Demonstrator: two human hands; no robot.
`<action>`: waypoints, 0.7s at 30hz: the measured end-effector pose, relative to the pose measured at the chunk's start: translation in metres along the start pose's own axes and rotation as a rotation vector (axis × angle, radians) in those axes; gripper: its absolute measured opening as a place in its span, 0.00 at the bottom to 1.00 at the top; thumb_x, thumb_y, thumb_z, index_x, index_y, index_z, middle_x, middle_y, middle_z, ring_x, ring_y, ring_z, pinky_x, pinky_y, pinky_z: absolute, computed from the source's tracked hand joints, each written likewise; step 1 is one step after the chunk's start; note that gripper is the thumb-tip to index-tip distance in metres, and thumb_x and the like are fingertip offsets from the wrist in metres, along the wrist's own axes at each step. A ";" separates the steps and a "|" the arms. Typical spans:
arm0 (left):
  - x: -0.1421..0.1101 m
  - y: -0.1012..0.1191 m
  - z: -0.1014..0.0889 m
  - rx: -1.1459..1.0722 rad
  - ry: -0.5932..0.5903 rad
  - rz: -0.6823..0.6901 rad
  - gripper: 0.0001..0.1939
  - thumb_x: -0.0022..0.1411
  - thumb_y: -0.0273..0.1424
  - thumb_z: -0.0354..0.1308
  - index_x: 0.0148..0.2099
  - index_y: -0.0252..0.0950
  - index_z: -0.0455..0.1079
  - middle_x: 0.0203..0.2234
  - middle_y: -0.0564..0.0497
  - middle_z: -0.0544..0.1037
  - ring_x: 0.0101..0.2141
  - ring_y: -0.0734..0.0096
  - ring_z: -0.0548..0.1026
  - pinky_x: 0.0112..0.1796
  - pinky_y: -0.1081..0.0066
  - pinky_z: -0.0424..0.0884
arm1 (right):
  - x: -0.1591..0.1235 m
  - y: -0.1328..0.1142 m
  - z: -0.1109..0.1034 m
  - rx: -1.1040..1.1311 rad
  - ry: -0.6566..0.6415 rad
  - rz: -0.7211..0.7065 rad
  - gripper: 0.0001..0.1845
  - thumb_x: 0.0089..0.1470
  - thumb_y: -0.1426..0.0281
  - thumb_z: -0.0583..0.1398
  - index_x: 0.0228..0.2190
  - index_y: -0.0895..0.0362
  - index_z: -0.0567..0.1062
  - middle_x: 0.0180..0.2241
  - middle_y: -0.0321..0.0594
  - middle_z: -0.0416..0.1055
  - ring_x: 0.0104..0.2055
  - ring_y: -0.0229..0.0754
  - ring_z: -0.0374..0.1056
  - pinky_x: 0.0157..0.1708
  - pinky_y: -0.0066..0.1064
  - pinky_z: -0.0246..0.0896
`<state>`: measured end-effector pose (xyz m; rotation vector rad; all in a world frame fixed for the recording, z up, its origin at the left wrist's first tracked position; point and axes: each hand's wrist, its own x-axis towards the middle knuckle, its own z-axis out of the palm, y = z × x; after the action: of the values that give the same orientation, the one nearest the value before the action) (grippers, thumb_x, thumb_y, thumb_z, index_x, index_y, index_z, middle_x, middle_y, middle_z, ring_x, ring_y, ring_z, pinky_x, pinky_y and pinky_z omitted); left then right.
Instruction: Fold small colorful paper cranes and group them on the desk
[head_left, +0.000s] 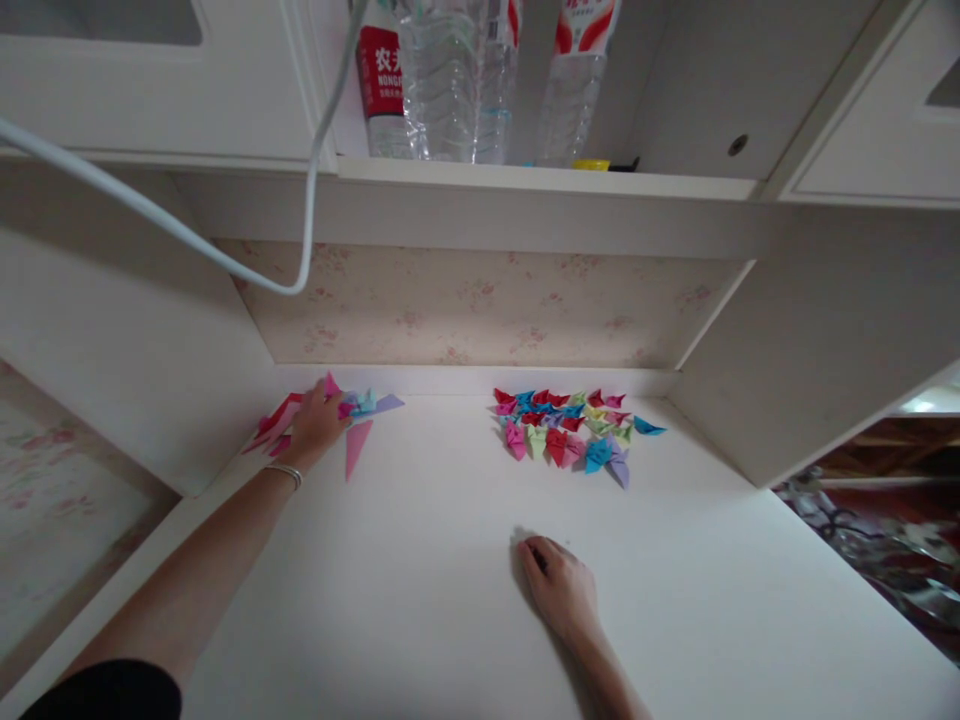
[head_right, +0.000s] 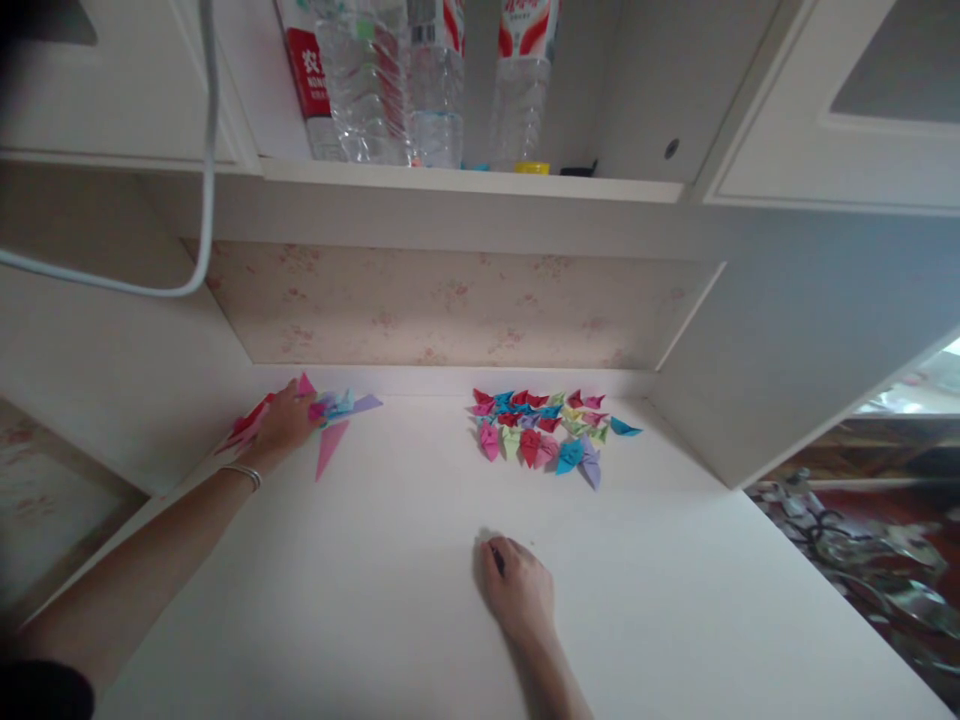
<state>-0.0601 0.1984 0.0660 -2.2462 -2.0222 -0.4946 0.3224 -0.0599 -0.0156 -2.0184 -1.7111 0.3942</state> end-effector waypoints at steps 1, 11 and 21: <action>-0.003 -0.007 -0.001 0.038 0.020 -0.056 0.26 0.56 0.37 0.57 0.55 0.30 0.64 0.63 0.33 0.53 0.60 0.36 0.52 0.52 0.40 0.56 | 0.000 0.000 0.000 -0.004 0.001 -0.002 0.23 0.62 0.56 0.46 0.36 0.51 0.78 0.37 0.40 0.77 0.37 0.44 0.72 0.36 0.30 0.59; -0.066 0.057 0.032 0.082 -0.014 0.173 0.23 0.63 0.37 0.50 0.59 0.37 0.63 0.63 0.40 0.59 0.61 0.48 0.55 0.59 0.46 0.49 | -0.001 0.000 -0.002 -0.007 -0.005 0.004 0.23 0.61 0.55 0.46 0.35 0.50 0.78 0.37 0.40 0.77 0.37 0.44 0.72 0.35 0.30 0.59; -0.115 0.114 0.074 -0.067 -0.096 0.331 0.23 0.67 0.40 0.44 0.59 0.39 0.64 0.62 0.43 0.62 0.61 0.56 0.60 0.58 0.53 0.56 | -0.002 -0.004 -0.004 0.027 0.000 0.021 0.21 0.61 0.58 0.48 0.35 0.51 0.78 0.36 0.39 0.77 0.37 0.44 0.72 0.35 0.30 0.59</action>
<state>0.0565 0.0942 -0.0190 -2.6204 -1.6415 -0.4362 0.3207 -0.0616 -0.0106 -2.0190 -1.6769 0.4214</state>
